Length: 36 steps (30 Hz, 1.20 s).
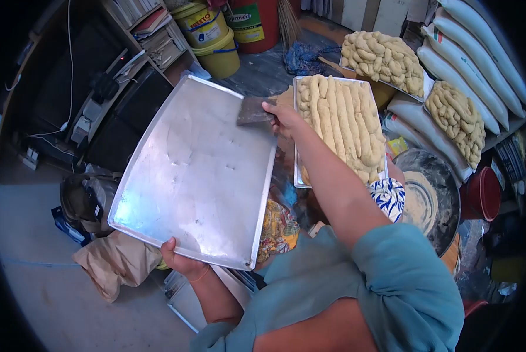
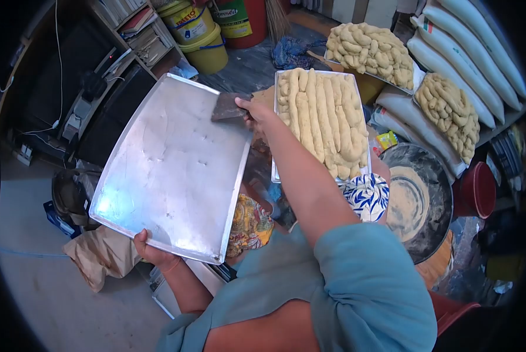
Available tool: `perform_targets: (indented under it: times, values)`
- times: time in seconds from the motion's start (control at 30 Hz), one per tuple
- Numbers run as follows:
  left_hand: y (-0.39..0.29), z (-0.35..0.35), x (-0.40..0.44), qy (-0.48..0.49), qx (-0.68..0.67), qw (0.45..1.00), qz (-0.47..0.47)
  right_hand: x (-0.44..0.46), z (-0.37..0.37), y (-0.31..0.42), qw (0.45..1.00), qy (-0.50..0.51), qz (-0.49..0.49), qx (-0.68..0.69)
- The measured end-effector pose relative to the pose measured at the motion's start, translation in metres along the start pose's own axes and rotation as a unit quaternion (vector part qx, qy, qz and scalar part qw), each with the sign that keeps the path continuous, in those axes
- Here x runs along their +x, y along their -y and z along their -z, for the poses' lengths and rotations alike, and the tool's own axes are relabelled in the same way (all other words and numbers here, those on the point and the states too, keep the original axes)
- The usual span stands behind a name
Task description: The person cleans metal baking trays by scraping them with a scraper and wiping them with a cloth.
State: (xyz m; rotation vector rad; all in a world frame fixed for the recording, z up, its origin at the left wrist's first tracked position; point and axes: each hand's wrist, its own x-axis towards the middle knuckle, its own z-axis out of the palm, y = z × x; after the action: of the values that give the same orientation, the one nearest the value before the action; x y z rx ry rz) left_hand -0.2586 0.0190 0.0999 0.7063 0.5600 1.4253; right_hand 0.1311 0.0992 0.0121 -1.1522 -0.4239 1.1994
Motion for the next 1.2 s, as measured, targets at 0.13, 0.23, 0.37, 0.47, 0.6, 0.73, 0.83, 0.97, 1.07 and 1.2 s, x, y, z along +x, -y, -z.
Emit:
perform_targets:
  times: [0.13, 0.23, 0.37, 0.47, 0.6, 0.73, 0.83, 0.97, 1.07, 1.2]
  values:
    - [0.002, 0.003, -0.001, -0.018, -0.015, 0.999, 0.024, -0.002, 0.009, -0.012, 0.983, -0.097, -0.066, -0.138]
    - [0.005, -0.009, 0.001, -0.005, -0.018, 1.000, 0.013, -0.010, 0.021, 0.009, 0.996, -0.033, 0.036, 0.071]
    - [0.006, -0.005, 0.006, -0.008, -0.020, 0.999, 0.025, -0.023, 0.072, 0.041, 0.877, -0.258, 0.345, -0.212]
    - [0.007, -0.005, 0.013, -0.008, -0.022, 1.000, 0.019, -0.059, 0.110, 0.057, 0.702, -0.353, 0.445, -0.428]
    - [0.010, -0.009, 0.027, -0.041, -0.008, 0.999, 0.006, -0.094, 0.111, 0.035, 0.511, -0.358, 0.348, -0.700]
    - [0.016, -0.008, 0.048, -0.021, -0.009, 1.000, -0.019, -0.137, 0.040, -0.002, 0.641, -0.105, 0.433, -0.625]
    - [0.021, 0.002, 0.071, -0.002, -0.005, 0.999, -0.049, -0.196, -0.033, -0.033, 0.638, 0.305, 0.308, -0.636]
    - [0.023, 0.005, 0.093, 0.012, -0.003, 0.997, -0.072, -0.227, -0.066, -0.086, 0.609, 0.304, 0.432, -0.591]
    - [0.016, -0.012, 0.095, 0.000, -0.007, 0.996, -0.092, -0.214, -0.072, -0.103, 0.595, 0.304, 0.445, -0.596]
    - [0.012, -0.002, 0.106, 0.012, 0.008, 0.996, -0.092, -0.208, -0.080, -0.110, 0.566, 0.374, 0.433, -0.593]
